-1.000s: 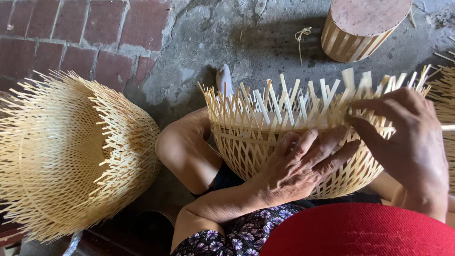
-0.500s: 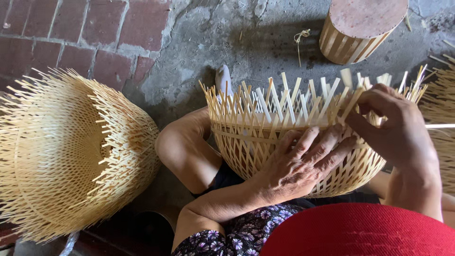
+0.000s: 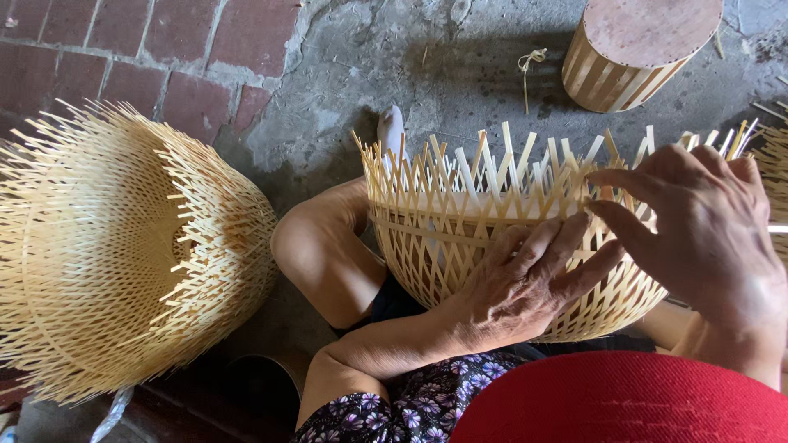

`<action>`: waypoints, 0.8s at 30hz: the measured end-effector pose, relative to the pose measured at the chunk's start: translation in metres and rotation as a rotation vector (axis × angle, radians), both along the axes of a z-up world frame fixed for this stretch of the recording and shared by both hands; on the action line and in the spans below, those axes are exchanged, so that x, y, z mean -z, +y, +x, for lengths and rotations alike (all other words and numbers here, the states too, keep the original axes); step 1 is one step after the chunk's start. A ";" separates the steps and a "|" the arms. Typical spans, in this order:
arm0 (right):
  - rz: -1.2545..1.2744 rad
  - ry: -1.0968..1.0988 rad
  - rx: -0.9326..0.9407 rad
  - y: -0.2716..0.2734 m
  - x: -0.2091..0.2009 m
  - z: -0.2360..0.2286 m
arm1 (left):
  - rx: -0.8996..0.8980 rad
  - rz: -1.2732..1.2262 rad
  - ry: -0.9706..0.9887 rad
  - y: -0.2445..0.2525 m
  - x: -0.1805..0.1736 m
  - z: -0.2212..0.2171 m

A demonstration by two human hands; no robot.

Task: The person weaves bamboo strips into a basket shape, inserting additional strips to form the structural weave.

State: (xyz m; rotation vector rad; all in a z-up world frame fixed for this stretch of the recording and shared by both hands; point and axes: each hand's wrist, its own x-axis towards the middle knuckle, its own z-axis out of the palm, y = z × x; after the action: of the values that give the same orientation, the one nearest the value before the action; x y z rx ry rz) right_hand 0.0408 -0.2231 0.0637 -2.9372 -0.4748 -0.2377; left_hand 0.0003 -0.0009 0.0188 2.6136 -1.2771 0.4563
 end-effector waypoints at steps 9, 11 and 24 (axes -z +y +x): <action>0.460 0.312 -0.136 -0.028 0.033 0.015 | 0.023 -0.003 0.005 0.000 0.008 -0.001; 0.649 0.333 -0.102 -0.027 0.048 0.016 | -0.017 0.005 -0.070 -0.001 0.010 -0.003; 0.012 -0.099 -0.062 0.005 0.013 0.017 | 0.029 0.035 -0.013 -0.004 0.028 -0.003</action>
State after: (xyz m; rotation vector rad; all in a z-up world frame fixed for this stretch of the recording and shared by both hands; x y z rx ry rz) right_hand 0.0574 -0.2186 0.0504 -2.9035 -0.5744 -0.3777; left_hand -0.0026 -0.0053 -0.0095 2.6213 -1.3370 0.4511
